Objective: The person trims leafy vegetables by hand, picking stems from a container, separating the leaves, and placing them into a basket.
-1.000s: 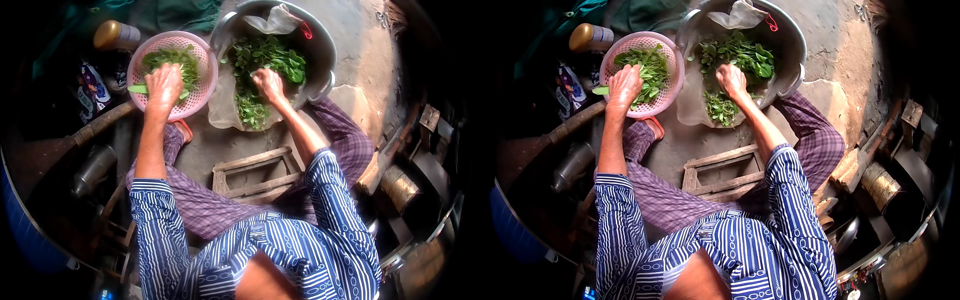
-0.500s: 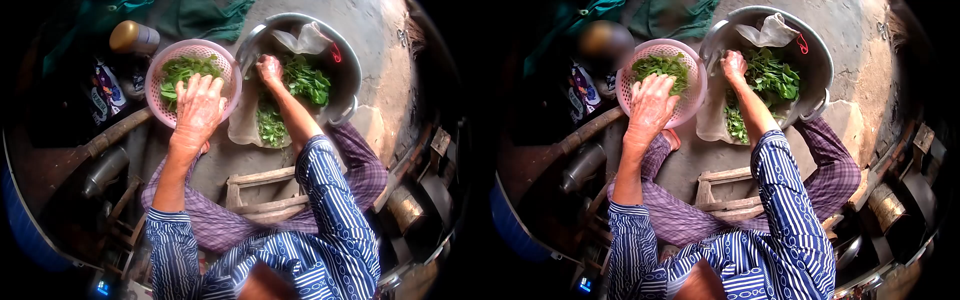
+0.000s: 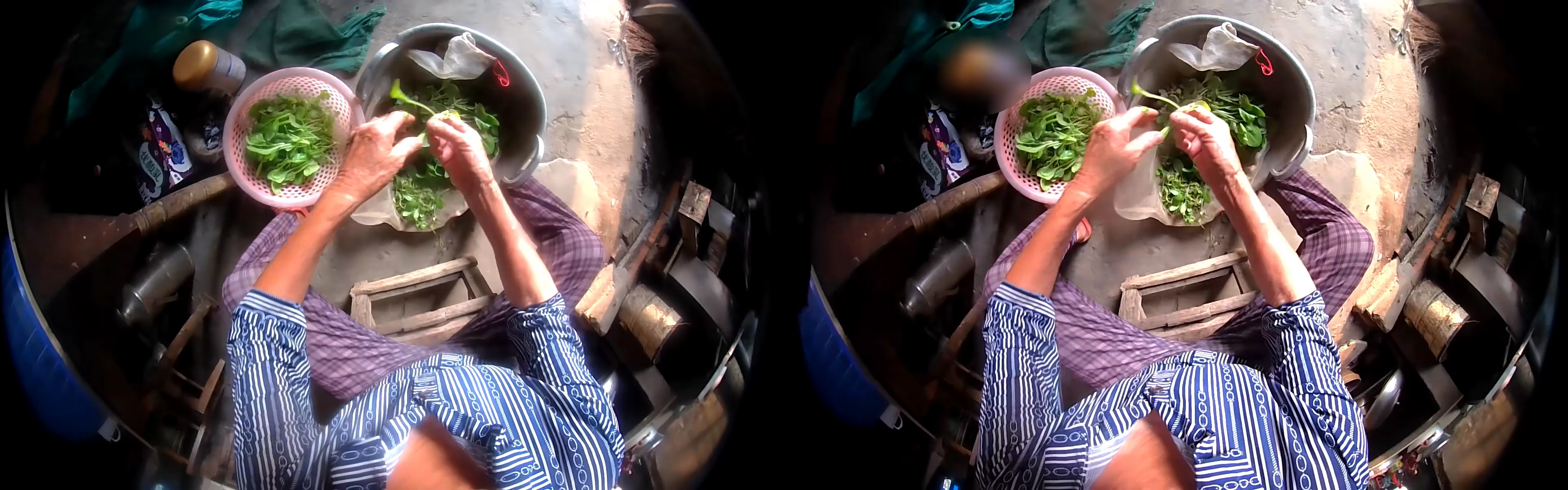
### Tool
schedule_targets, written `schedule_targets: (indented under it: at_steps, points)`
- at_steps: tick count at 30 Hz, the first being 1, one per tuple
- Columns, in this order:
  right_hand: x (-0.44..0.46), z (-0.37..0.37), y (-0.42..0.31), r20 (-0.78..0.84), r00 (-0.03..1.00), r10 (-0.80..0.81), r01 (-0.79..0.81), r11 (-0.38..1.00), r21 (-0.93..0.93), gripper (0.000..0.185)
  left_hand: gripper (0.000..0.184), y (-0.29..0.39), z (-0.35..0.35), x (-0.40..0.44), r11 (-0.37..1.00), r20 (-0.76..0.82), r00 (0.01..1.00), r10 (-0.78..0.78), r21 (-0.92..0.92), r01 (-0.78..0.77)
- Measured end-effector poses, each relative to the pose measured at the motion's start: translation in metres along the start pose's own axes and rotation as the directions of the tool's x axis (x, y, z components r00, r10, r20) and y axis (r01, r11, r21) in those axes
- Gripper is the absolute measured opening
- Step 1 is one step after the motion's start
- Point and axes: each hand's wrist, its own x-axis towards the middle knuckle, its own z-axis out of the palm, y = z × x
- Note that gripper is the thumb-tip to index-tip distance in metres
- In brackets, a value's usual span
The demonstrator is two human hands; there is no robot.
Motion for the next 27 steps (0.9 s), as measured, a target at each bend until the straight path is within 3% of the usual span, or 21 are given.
schedule_targets:
  at_steps: [1,2,4,5,6,10,12,13,14,15,16,18,20,21,26,27]
  points:
    - [-0.009,0.01,0.001,-0.011,1.0,-0.006,0.006,1.0,0.015,0.013,0.02,0.001,0.004,-0.001,0.984,0.09,0.989,-0.115,-0.126,0.126]
    - [-0.015,0.02,0.003,-0.049,0.998,-0.034,0.033,0.999,-0.017,0.016,0.02,-0.002,0.003,-0.002,0.985,0.086,0.99,-0.114,-0.122,0.124]
    - [-0.025,0.033,0.002,-0.08,0.994,-0.071,0.061,0.991,-0.118,0.019,0.015,0.002,-0.002,0.0,0.814,0.294,0.906,-0.304,-0.414,0.407]
    - [-0.028,0.036,0.0,-0.081,0.991,-0.11,0.1,0.988,-0.118,0.018,0.014,0.002,-0.008,0.001,0.764,0.321,0.897,-0.304,-0.481,0.431]
    - [-0.03,0.036,-0.004,-0.083,0.99,-0.114,0.104,0.987,-0.119,0.018,0.012,0.003,-0.012,0.002,0.728,0.367,0.878,-0.306,-0.504,0.464]
    - [-0.032,0.031,-0.015,-0.002,0.987,-0.16,0.155,0.958,-0.241,0.014,0.014,0.002,-0.021,0.003,0.794,0.381,0.871,-0.311,-0.4,0.458]
    - [-0.031,0.031,-0.021,0.006,0.983,-0.184,0.158,0.827,-0.54,0.013,0.017,0.003,-0.02,0.002,0.81,0.402,0.864,-0.303,-0.37,0.456]
    - [-0.032,0.032,-0.023,0.019,0.967,-0.253,0.198,0.708,-0.678,0.011,0.022,0.007,-0.018,0.001,0.942,0.269,0.931,-0.245,-0.161,0.295]
    - [-0.032,0.032,-0.023,0.018,0.968,-0.25,0.196,0.709,-0.677,0.011,0.028,0.009,-0.015,0.001,0.988,0.153,0.978,-0.145,0.083,0.134]
    - [-0.032,0.031,-0.022,0.056,0.962,-0.269,0.225,0.655,-0.722,0.011,0.032,0.009,-0.014,0.0,0.986,0.143,0.988,-0.053,0.165,0.029]
    - [-0.033,0.03,-0.021,0.092,0.955,-0.282,0.25,0.598,-0.762,0.01,0.032,0.008,-0.011,-0.001,0.986,0.147,0.988,-0.057,0.166,0.032]
    - [-0.036,0.031,-0.018,0.095,0.961,-0.261,0.238,0.595,-0.768,0.011,0.028,0.005,-0.007,-0.005,0.939,0.158,0.981,0.116,0.305,-0.16]
    - [-0.037,0.032,-0.016,0.241,0.9,-0.363,0.365,0.326,-0.872,0.012,0.023,0.002,-0.006,-0.007,0.926,0.177,0.976,0.129,0.33,-0.182]
    - [-0.037,0.031,-0.015,0.237,0.901,-0.363,0.362,0.328,-0.873,0.012,0.017,0.001,-0.005,-0.008,0.913,0.194,0.97,0.145,0.351,-0.206]
    - [-0.034,0.016,-0.002,0.419,0.831,-0.367,0.429,-0.06,-0.902,0.009,0.006,0.005,0.0,-0.013,0.855,0.215,0.966,0.142,0.465,-0.229]
    - [-0.034,0.014,0.002,0.417,0.833,-0.364,0.425,-0.063,-0.903,0.011,0.005,0.006,0.002,-0.014,0.832,0.218,0.967,0.132,0.506,-0.228]
